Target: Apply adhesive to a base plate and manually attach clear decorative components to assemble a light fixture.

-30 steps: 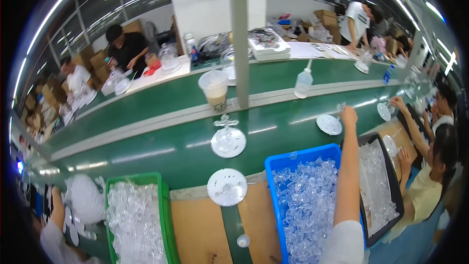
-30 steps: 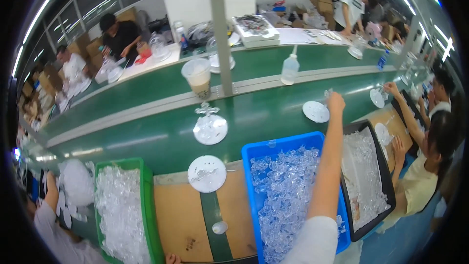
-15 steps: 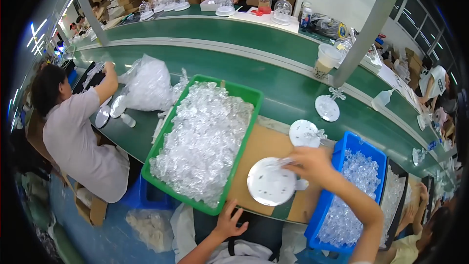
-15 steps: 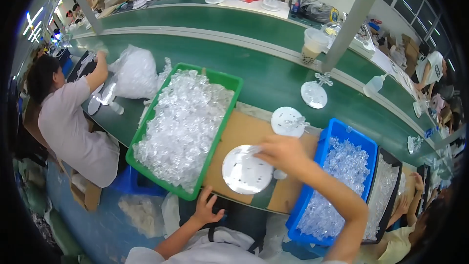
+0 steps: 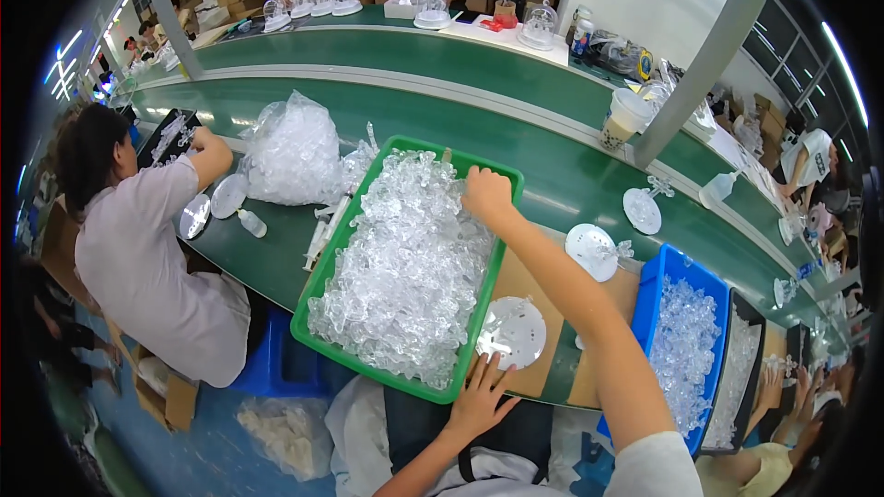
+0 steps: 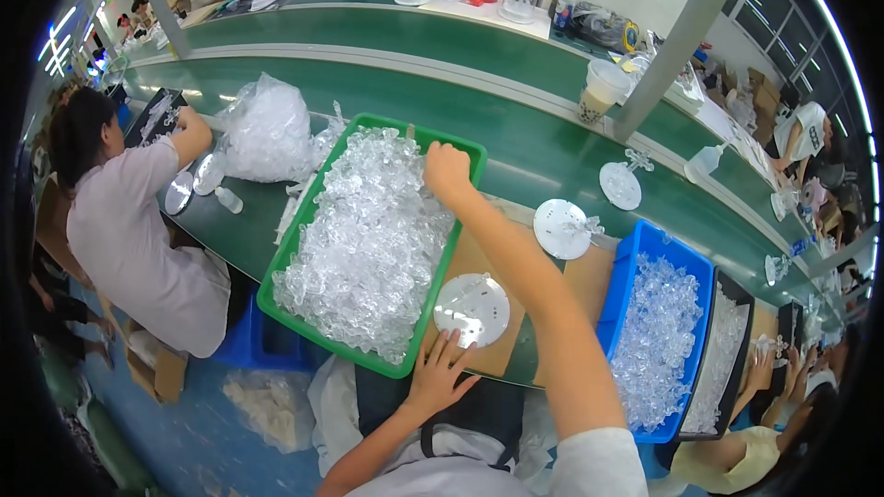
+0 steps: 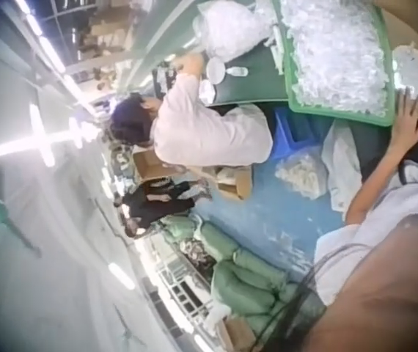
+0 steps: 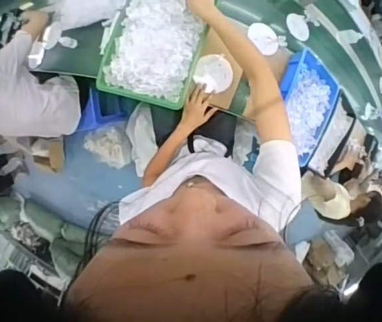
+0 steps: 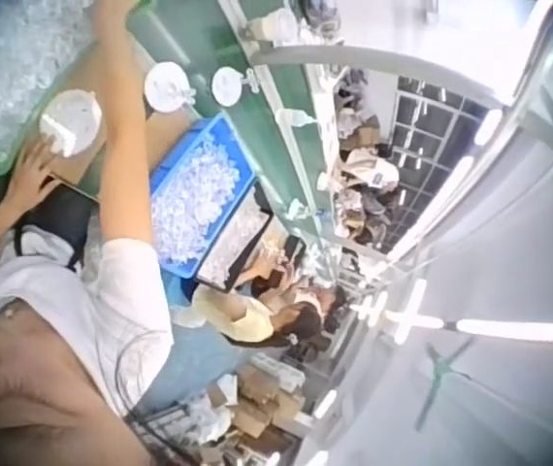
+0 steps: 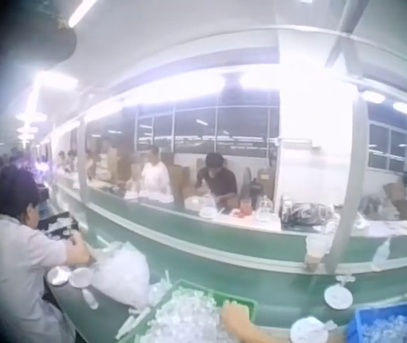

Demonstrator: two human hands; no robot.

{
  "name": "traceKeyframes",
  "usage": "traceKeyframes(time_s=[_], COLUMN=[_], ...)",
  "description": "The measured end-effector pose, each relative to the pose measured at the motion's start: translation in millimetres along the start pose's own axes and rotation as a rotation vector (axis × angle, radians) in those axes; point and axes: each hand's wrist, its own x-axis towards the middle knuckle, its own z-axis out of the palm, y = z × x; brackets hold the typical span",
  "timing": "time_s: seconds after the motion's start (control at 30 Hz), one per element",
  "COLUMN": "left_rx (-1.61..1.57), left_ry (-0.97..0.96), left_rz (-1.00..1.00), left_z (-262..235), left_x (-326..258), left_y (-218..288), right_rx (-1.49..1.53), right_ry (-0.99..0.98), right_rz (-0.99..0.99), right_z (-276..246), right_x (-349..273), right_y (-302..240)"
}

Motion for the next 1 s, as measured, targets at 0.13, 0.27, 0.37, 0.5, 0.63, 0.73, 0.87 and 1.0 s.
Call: traceKeyframes(time_s=[0.13,0.27,0.37,0.5,0.63,0.73,0.87,1.0], left_rx=[-0.206,-0.354,-1.409,-1.766,-1.623,-1.612,-1.648,-1.077], left_ry=[0.036,0.085,0.186,0.215,0.123,-0.010,-0.264,0.243], left_rz=[-0.050,-0.049,-0.412,-0.363,-0.595,-0.819,-0.920,-0.560], left_z=[-10.6,-35.8,-44.5,-68.0,-53.1,-52.5,-40.1,-28.9], left_x=[-14.8,-15.3,-9.6,14.2,14.4,15.1,13.5,0.4], left_y=[-0.7,9.1,22.0,33.9,32.5,25.3,23.7,19.6], right_rx=[0.090,0.638,0.871,0.710,1.035,0.774,0.858,1.058], right_ry=[0.096,0.019,-0.177,-0.587,-0.576,-0.325,-0.064,-0.038], right_rz=[-0.006,-0.177,-0.346,-0.240,0.123,-0.282,-0.292,0.527], right_z=[-24.3,-97.7,-130.4,-150.7,-128.8,-120.7,-71.4,-51.1], right_x=[-11.0,-73.8,-165.4,-261.5,-299.6,-320.6,-326.4,-309.2], right_y=[-2.3,31.5,17.8,7.1,5.3,1.9,10.4,4.5])
